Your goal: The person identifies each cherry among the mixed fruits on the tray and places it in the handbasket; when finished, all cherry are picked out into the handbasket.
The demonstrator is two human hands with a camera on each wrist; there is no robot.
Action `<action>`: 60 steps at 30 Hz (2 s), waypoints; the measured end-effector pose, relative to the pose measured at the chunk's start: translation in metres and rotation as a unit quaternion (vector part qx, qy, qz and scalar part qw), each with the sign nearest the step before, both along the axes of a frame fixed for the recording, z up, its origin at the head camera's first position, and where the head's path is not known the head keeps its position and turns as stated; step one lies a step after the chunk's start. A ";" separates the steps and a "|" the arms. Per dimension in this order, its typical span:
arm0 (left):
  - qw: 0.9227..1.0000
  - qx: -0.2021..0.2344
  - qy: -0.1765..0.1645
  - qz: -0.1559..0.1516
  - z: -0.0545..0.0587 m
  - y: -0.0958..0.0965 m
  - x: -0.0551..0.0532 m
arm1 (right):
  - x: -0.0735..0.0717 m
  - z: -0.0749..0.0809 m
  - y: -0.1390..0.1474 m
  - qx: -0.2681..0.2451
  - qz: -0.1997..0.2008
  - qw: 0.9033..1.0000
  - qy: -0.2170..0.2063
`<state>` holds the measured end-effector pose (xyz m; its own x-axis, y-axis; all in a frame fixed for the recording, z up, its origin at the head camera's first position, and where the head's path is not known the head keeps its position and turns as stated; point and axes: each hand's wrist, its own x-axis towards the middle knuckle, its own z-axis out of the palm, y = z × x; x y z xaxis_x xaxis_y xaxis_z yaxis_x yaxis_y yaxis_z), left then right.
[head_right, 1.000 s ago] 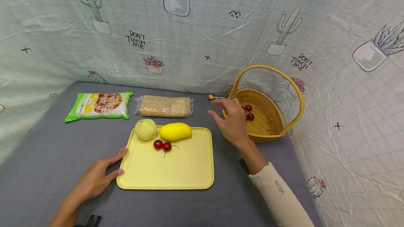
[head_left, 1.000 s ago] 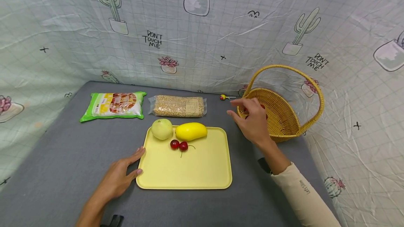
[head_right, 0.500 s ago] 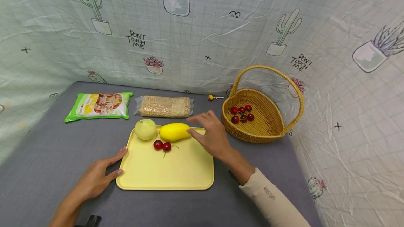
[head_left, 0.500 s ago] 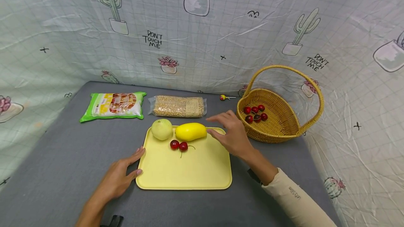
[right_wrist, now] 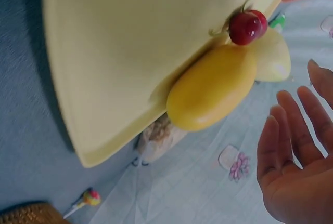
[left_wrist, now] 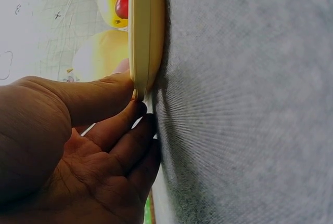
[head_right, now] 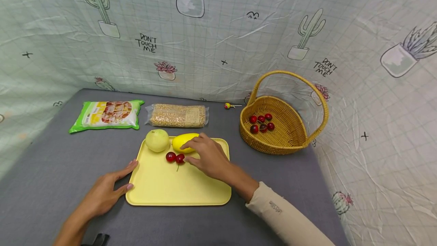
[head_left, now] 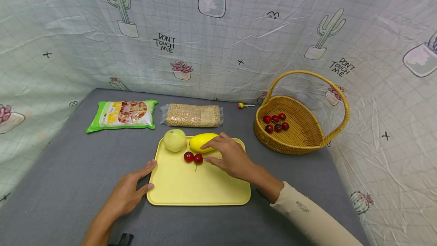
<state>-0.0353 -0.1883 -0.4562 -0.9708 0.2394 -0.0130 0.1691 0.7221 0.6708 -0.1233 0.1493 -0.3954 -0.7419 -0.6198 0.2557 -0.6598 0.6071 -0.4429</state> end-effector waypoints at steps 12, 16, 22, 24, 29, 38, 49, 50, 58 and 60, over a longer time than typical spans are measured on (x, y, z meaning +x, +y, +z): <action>1.000 -0.001 -0.002 0.002 0.000 0.000 0.000 | -0.001 -0.013 -0.022 0.087 0.005 0.995 -0.048; 1.000 -0.001 -0.007 0.002 0.000 0.000 0.000 | -0.001 -0.015 -0.028 0.107 0.003 0.993 -0.040; 1.000 -0.002 -0.004 0.002 0.000 0.000 0.000 | 0.001 -0.018 -0.032 0.129 0.006 0.991 -0.021; 1.000 -0.001 -0.004 0.002 0.000 0.000 0.000 | 0.001 -0.019 -0.032 0.134 0.007 0.991 -0.017; 1.000 0.001 -0.007 0.002 0.000 0.001 0.000 | 0.002 -0.019 -0.030 0.136 0.004 0.991 -0.018; 1.000 0.004 -0.010 0.002 0.000 0.000 0.000 | -0.001 -0.012 -0.019 0.097 -0.003 0.995 -0.019; 1.000 0.003 -0.008 0.002 -0.002 -0.001 0.000 | -0.010 0.003 0.000 0.059 -0.038 0.998 -0.005; 1.000 0.002 -0.007 0.002 -0.002 -0.001 0.000 | -0.011 0.004 0.002 0.057 -0.045 0.997 -0.002; 1.000 0.001 -0.007 -0.001 -0.003 -0.001 -0.001 | -0.020 0.012 0.024 0.033 -0.084 0.996 0.014; 1.000 0.002 -0.008 -0.002 -0.003 -0.001 -0.001 | -0.022 0.015 0.030 0.030 -0.096 0.995 0.020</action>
<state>-0.0359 -0.1894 -0.4593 -0.9697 0.2427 -0.0268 0.1612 0.7187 0.6763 -0.1452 0.1790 -0.3806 -0.8379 -0.4830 0.2541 -0.5457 0.7479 -0.3778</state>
